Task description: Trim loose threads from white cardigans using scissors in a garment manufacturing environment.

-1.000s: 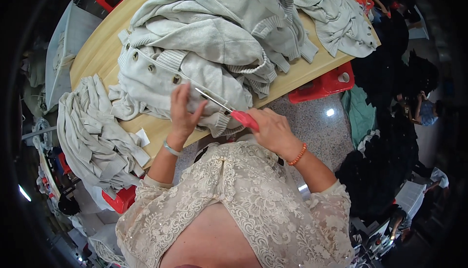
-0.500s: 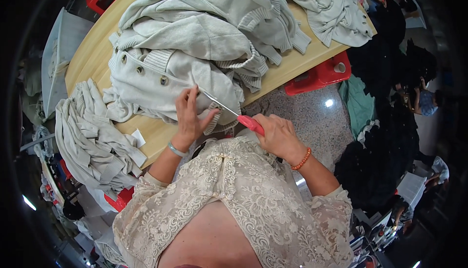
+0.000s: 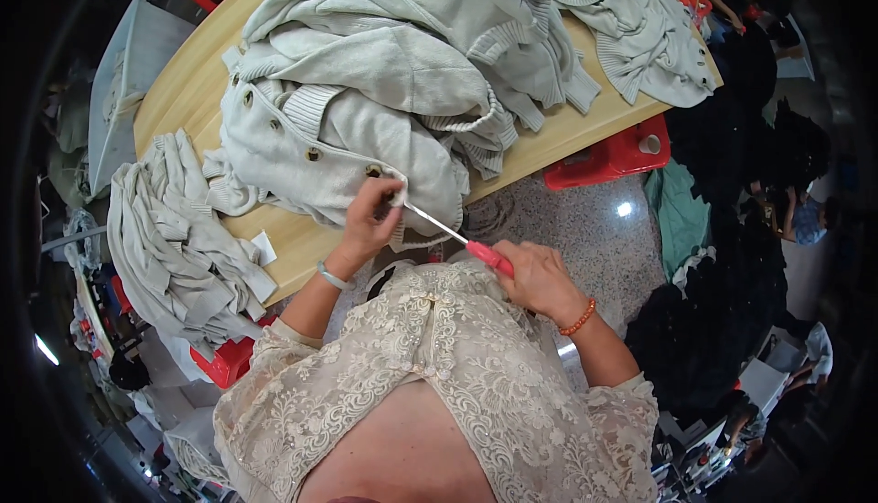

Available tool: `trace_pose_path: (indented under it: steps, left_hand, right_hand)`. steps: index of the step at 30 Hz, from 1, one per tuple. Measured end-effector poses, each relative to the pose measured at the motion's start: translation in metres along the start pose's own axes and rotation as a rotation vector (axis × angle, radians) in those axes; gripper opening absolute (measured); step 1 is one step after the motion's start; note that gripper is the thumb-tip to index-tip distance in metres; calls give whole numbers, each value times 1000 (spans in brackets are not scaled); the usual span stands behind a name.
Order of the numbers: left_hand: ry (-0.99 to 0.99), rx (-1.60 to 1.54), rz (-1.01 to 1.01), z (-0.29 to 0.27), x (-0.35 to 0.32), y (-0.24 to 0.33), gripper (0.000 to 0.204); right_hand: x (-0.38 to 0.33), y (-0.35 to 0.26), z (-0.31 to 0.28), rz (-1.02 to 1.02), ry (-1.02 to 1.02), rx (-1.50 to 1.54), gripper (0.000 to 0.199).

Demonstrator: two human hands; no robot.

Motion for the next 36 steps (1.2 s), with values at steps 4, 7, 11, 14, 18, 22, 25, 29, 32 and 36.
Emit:
trace_pose_path:
  steps: [4, 7, 11, 14, 18, 22, 25, 29, 32, 36]
  left_hand:
    - [302, -236, -192, -44, -6, 18, 29]
    - [653, -208, -60, -118, -13, 48, 31]
    - [1293, -120, -39, -236, -37, 100, 38]
    - [1571, 57, 29, -321, -80, 114, 40]
    - [1741, 247, 29, -446, -179, -18, 34]
    - [1294, 715, -401, -368, -151, -107, 49]
    - [677, 855, 135, -176, -73, -47, 60]
    - [-17, 468, 534, -46, -41, 8, 44]
    - [-48, 684, 505, -14, -9, 7, 53]
    - [-19, 813, 581, -20, 7, 1, 58]
  right_hand:
    - [21, 14, 15, -94, 355, 152, 33]
    - [39, 13, 17, -150, 565, 41, 30]
    - [64, -4, 9, -37, 368, 9, 24]
    - [82, -19, 12, -98, 315, 87, 17]
    - [99, -34, 16, -165, 382, 261, 23]
    - [114, -56, 20, -274, 442, 278, 25]
    - [123, -53, 32, -257, 444, 267, 28]
    - [128, -65, 38, -143, 364, 417, 27]
    - [125, -58, 40, -6, 361, 446, 16]
    - [113, -56, 27, 34, 418, 474, 18]
Point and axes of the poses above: each hand's wrist, its own x-axis towards the middle knuckle, its own z-axis out of the palm, y = z × x, the point moved 2 cm from there along x, towards the middle knuckle, and after that the axes turned 11 degrees about y, right-handed, at the moved point
